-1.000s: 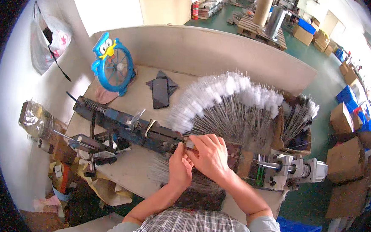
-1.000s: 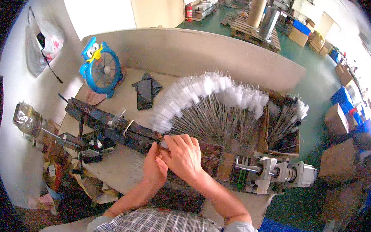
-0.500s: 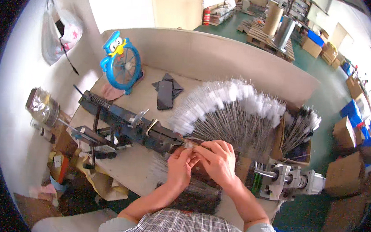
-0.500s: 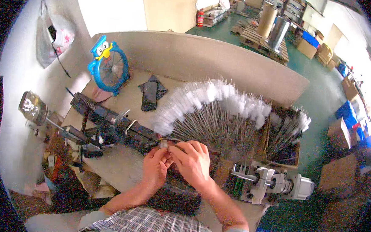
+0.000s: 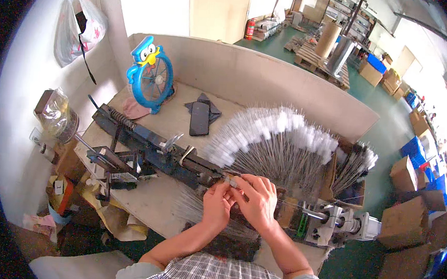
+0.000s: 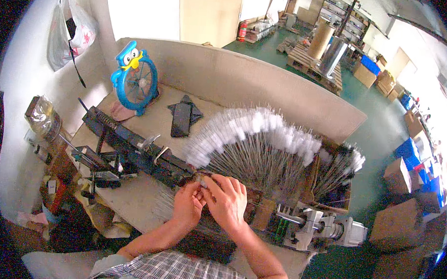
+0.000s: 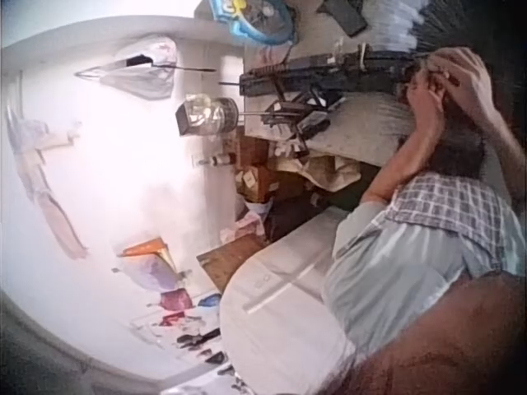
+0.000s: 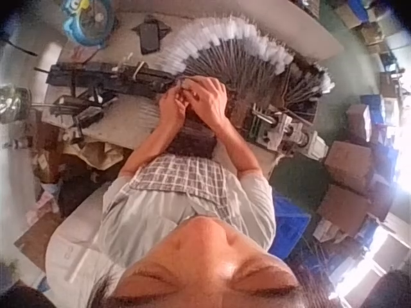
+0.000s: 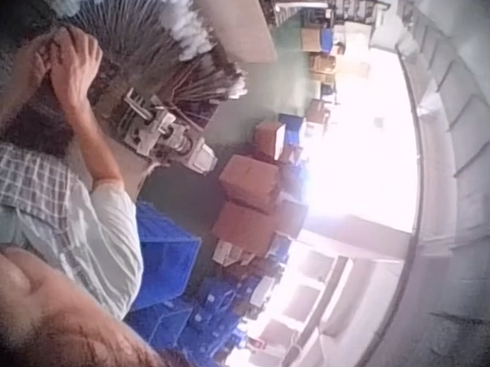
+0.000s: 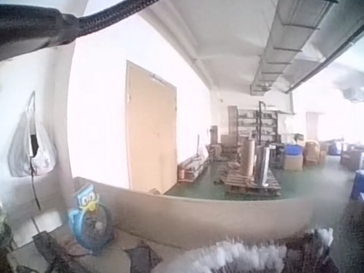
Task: The person is using a specialized machine to assemble cleaning brushes by inserting and securing components.
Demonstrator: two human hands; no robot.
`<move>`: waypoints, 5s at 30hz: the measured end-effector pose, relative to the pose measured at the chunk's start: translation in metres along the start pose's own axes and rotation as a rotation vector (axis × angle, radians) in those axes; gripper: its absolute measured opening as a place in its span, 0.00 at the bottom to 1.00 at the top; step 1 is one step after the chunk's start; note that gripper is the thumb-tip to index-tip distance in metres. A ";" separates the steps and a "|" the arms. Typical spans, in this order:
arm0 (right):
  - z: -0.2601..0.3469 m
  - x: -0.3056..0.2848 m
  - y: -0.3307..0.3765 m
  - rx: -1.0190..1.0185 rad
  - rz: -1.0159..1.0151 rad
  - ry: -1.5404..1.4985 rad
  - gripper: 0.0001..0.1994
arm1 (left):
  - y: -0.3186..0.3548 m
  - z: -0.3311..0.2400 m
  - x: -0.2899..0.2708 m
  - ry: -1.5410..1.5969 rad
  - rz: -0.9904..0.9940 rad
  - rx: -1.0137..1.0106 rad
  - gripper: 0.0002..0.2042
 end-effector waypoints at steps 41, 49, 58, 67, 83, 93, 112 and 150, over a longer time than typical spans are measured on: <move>-0.008 -0.006 0.000 -0.047 0.010 0.006 0.11 | 0.000 0.001 -0.001 -0.151 0.093 0.040 0.05; -0.003 -0.024 -0.007 0.008 0.064 0.076 0.10 | -0.001 -0.003 -0.002 -0.021 0.113 -0.041 0.18; -0.014 -0.024 0.011 0.024 0.186 0.061 0.07 | 0.008 -0.007 -0.002 -0.207 0.143 -0.086 0.33; -0.027 -0.049 0.030 0.176 0.194 -0.194 0.08 | 0.024 -0.004 -0.015 -0.488 0.158 -0.078 0.27; -0.059 -0.011 0.114 0.246 0.856 0.117 0.07 | 0.003 -0.289 -0.330 -0.428 -0.577 0.496 0.18; -0.054 -0.027 0.111 0.405 0.802 0.119 0.07 | 0.011 -0.217 -0.284 -0.254 -0.577 0.389 0.15; -0.052 -0.038 0.104 0.291 0.709 0.145 0.13 | 0.049 -0.067 0.042 0.385 0.278 -0.666 0.19; -0.049 -0.046 -0.008 -0.105 0.305 -0.248 0.04 | 0.038 0.009 0.037 -1.867 0.851 0.894 0.12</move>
Point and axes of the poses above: each hand's wrist, its own y-axis away from the middle knuckle, its own x-axis out of the palm, z = x × y, the point moved 5 cm from there along -y, towards the middle knuckle, and after that the axes turned 1 degree about -y, right-handed, at the moved point
